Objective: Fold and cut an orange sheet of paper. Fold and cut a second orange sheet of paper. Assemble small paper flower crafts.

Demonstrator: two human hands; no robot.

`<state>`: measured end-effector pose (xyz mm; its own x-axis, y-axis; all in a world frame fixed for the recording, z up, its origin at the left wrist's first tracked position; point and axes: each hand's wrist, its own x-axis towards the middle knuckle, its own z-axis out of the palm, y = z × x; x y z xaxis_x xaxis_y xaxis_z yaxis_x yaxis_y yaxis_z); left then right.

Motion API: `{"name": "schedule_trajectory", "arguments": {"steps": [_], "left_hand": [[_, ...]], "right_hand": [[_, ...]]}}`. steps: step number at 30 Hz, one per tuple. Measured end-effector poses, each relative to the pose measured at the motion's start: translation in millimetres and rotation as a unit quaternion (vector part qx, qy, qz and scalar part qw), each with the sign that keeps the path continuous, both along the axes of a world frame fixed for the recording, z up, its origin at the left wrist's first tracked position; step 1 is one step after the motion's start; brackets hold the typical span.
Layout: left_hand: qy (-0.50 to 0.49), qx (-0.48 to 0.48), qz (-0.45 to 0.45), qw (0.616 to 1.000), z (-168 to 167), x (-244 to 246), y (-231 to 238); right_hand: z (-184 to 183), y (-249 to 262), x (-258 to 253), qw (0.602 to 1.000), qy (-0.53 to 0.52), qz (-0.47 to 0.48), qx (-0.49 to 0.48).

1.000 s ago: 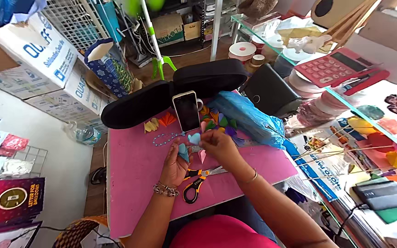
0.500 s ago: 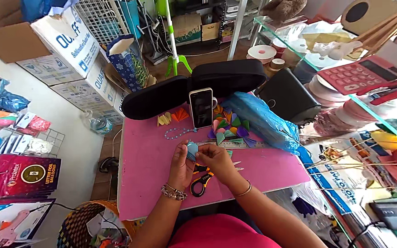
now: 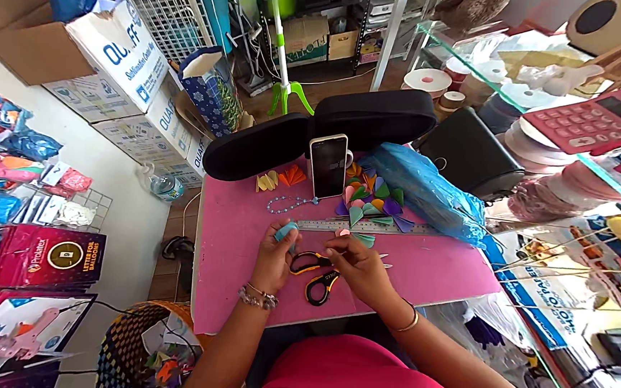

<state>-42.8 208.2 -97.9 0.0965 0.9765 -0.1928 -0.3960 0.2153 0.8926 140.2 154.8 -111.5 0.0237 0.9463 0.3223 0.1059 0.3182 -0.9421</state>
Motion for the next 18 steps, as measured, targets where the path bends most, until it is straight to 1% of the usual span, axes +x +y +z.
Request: {"name": "schedule_trajectory", "arguments": {"steps": [2,3,5,7,9,11,15,18], "left_hand": [[0.154,0.057,0.022,0.986,6,-23,28],[0.229,0.087,0.037,0.969,5,-36,44],[0.362,0.143,0.055,0.920,-1,-61,78],[0.450,0.178,0.065,0.873,-10,-78,107],[0.500,0.189,0.064,0.843,-17,-88,126],[0.526,0.190,0.064,0.826,-18,-89,136],[0.537,0.183,0.054,0.822,-21,-84,139],[0.554,0.188,0.058,0.809,-23,-81,140]], "right_hand": [[-9,-4,14,0.997,-0.030,-0.047,0.056],[-15,-6,22,0.992,-0.057,-0.075,0.086],[-26,-9,35,0.974,-0.122,-0.133,0.134],[-36,-11,45,0.960,-0.163,-0.168,0.156],[-45,-14,48,0.954,-0.182,-0.182,0.157],[-49,-15,50,0.952,-0.187,-0.186,0.152],[-51,-14,49,0.955,-0.189,-0.175,0.148],[-51,-12,49,0.957,-0.189,-0.166,0.144]]}}
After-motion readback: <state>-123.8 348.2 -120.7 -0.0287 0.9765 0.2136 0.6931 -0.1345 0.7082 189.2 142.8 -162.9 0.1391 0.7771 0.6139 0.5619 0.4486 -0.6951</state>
